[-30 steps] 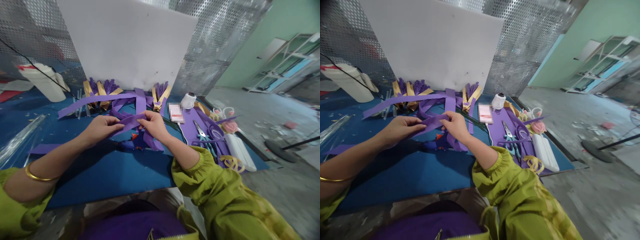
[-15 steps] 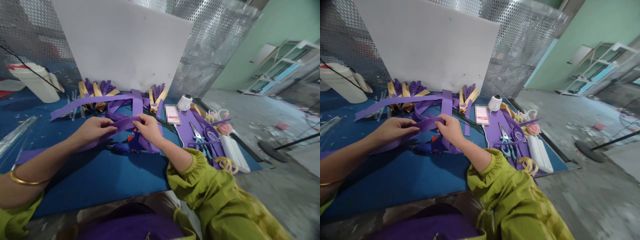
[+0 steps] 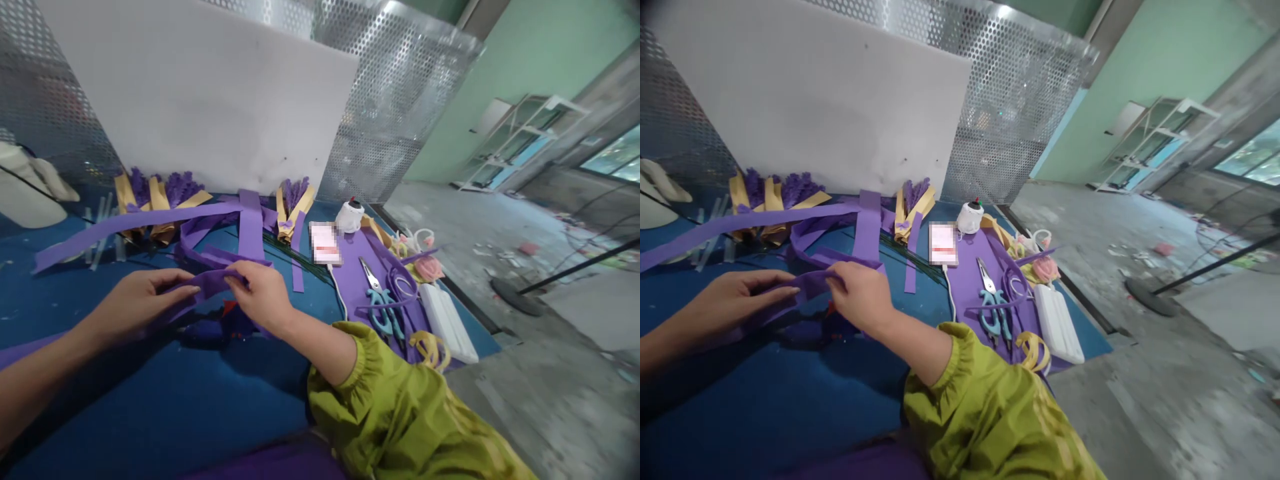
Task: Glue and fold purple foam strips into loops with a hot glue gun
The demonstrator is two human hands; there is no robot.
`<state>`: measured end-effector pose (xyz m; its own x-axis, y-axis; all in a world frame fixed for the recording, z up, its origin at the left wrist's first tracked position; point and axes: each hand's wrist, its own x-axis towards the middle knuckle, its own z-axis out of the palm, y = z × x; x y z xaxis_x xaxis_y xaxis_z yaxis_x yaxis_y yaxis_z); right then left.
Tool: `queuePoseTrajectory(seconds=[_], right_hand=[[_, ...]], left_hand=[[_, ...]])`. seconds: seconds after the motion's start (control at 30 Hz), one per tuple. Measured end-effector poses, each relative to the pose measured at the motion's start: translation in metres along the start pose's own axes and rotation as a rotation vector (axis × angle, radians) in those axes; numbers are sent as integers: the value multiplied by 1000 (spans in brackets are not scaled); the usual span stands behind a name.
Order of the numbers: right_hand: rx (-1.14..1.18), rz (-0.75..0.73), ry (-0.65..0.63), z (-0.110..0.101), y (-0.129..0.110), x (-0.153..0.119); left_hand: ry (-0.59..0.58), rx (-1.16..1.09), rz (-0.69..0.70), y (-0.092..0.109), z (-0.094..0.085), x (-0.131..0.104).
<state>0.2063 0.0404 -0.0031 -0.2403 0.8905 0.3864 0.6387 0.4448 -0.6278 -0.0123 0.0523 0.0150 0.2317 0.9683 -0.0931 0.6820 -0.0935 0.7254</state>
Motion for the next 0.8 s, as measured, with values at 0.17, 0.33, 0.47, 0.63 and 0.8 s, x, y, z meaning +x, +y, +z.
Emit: queuePoseTrajectory(seconds=[0.17, 0.33, 0.47, 0.63, 0.8], right_hand=[[-114, -26, -72, 0, -2, -3], [-169, -53, -112, -1, -2, -3], [-181, -74, -116, -1, -1, -4], [-133, -76, -81, -1, -6, -6], [-139, 138, 98, -37, 8, 16]], left_hand=[[-20, 7, -159, -7, 1, 1], [10, -8, -159, -18, 4, 6], [-18, 30, -208, -23, 4, 9], [-19, 55, -163, -20, 3, 7], [2, 58, -223, -4, 3, 6]])
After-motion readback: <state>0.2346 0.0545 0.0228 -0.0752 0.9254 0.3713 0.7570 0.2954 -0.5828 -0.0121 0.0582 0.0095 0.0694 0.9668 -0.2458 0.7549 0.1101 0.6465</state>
